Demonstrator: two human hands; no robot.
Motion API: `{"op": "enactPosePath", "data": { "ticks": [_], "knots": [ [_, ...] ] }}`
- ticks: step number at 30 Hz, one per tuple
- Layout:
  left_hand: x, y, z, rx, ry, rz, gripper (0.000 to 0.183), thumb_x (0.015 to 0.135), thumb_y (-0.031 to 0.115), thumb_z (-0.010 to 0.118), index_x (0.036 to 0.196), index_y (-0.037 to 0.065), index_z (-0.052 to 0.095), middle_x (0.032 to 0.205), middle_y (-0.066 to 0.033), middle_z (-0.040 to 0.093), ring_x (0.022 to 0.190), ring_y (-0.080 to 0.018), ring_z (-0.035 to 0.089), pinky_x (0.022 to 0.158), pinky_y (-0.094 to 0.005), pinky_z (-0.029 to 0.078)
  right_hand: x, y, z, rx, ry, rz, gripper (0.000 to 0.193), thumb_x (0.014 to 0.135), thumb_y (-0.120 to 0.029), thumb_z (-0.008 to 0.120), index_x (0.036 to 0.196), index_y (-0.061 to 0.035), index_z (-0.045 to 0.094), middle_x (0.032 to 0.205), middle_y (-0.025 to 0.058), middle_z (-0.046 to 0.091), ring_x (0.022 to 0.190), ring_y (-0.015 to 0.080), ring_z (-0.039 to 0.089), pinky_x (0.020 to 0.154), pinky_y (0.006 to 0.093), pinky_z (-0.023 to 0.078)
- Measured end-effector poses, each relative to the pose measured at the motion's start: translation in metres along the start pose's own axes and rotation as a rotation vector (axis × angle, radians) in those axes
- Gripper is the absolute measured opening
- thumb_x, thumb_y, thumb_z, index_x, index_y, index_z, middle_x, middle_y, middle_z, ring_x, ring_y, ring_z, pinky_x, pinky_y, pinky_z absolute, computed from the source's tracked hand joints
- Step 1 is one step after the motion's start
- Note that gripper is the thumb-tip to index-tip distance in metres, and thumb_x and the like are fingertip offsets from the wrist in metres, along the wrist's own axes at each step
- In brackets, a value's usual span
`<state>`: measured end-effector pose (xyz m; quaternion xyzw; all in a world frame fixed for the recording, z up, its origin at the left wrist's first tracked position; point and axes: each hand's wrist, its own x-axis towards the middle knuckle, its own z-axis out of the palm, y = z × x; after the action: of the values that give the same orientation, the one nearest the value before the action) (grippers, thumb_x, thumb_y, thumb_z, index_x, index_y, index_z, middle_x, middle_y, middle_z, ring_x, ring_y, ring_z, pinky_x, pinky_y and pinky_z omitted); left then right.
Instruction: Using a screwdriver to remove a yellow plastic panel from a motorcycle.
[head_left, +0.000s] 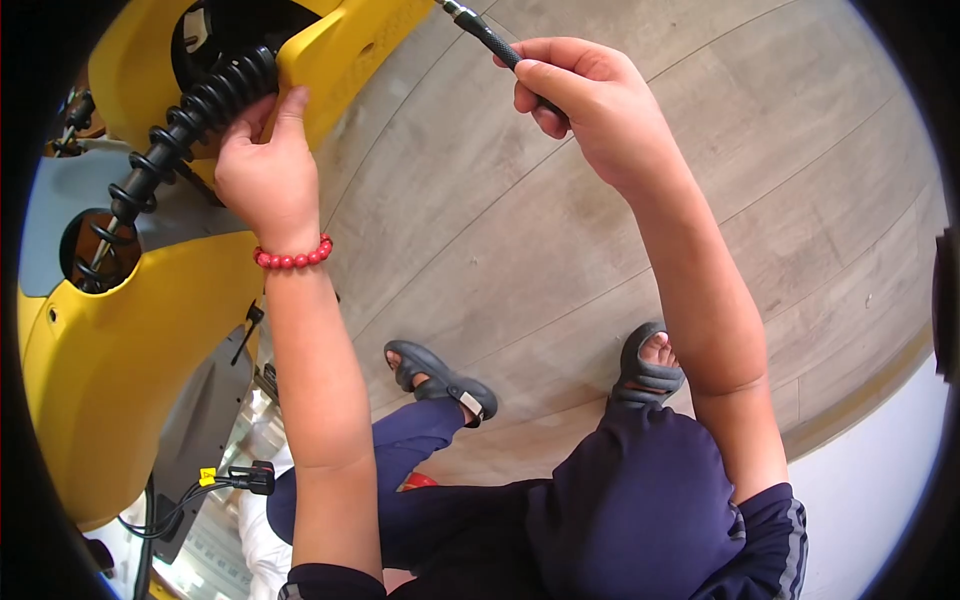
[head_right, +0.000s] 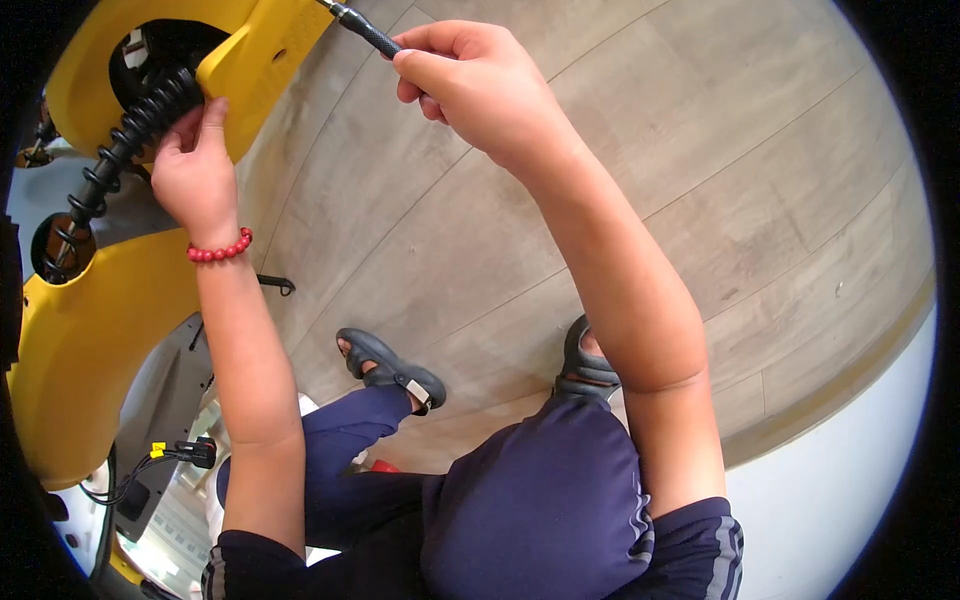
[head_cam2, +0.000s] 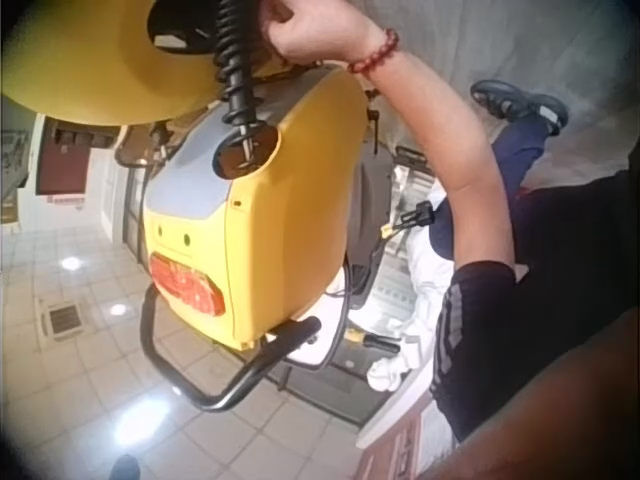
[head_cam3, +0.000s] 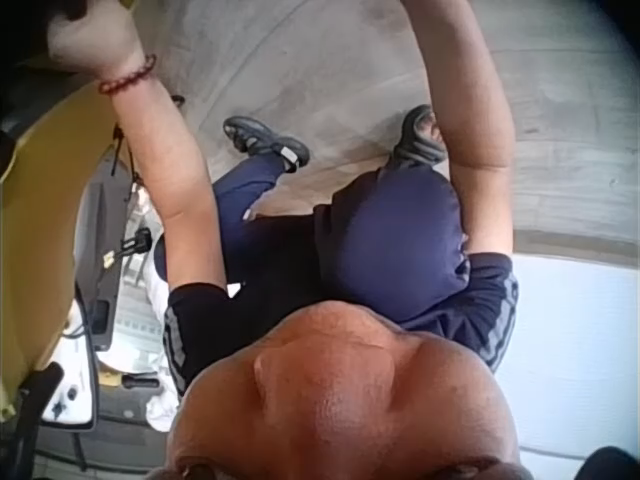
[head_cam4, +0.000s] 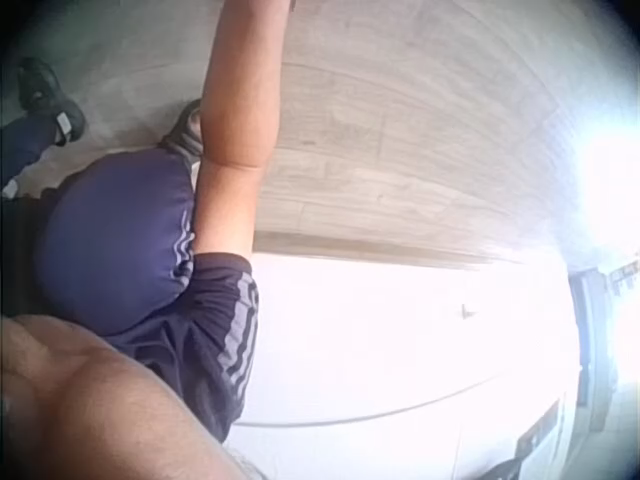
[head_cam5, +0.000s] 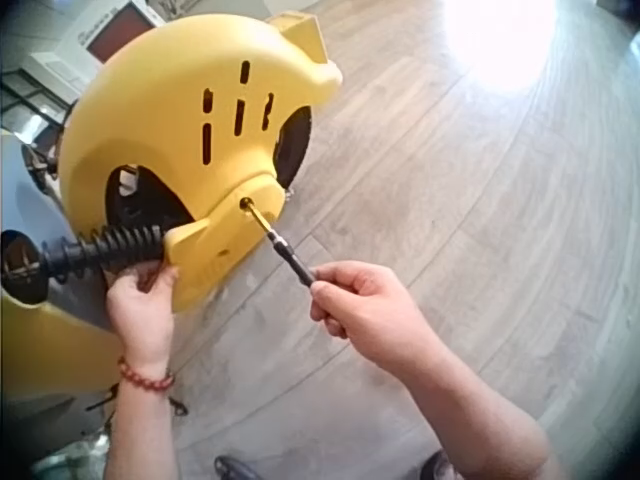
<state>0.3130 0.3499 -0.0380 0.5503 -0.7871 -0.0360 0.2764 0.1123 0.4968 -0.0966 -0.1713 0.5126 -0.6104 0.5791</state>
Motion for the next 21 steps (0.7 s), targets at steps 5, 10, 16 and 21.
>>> {"op": "enactPosePath", "data": {
  "ticks": [5,10,16,21],
  "knots": [
    [-0.002,0.008,-0.001,-0.010,-0.014,-0.032,0.027,0.080,0.022,0.076,0.088,-0.003,0.071,0.078,-0.0046,0.069,0.070,-0.0082,0.059,0.069,-0.0234,0.046,0.000,0.004,0.000,-0.023,0.009,-0.032,0.025,0.088,-0.015,0.057,0.105,0.0015,0.064,0.071,-0.0006,0.058,0.057,0.0034,0.045,0.051,0.0186,0.034],
    [-0.003,0.009,-0.001,-0.003,-0.027,-0.043,0.028,0.080,0.023,0.076,0.089,-0.004,0.070,0.078,-0.0050,0.069,0.070,-0.0084,0.059,0.070,-0.0232,0.046,0.003,0.008,-0.004,0.096,-0.050,-0.011,0.025,0.089,-0.014,0.056,0.107,0.0019,0.063,0.073,0.0011,0.059,0.056,0.0035,0.044,0.050,0.0182,0.034],
    [-0.004,0.001,-0.004,0.112,0.066,0.170,0.033,0.081,0.022,0.074,0.100,-0.005,0.067,0.086,-0.0074,0.069,0.075,-0.0098,0.060,0.070,-0.0241,0.047,0.006,0.007,-0.004,0.240,-0.114,0.038,0.022,0.090,-0.011,0.056,0.106,0.0025,0.062,0.073,0.0025,0.059,0.057,0.0054,0.045,0.051,0.0193,0.037],
    [-0.044,0.040,0.004,-0.111,0.086,0.118,0.025,0.086,0.019,0.069,0.097,-0.003,0.065,0.084,-0.0054,0.065,0.074,-0.0106,0.058,0.068,-0.0243,0.047,-0.001,0.011,0.013,-0.840,0.361,-0.563,0.027,0.086,-0.003,0.057,0.113,-0.0029,0.061,0.083,0.0071,0.058,0.070,0.0161,0.058,0.063,0.0299,0.046]
  ]
}}
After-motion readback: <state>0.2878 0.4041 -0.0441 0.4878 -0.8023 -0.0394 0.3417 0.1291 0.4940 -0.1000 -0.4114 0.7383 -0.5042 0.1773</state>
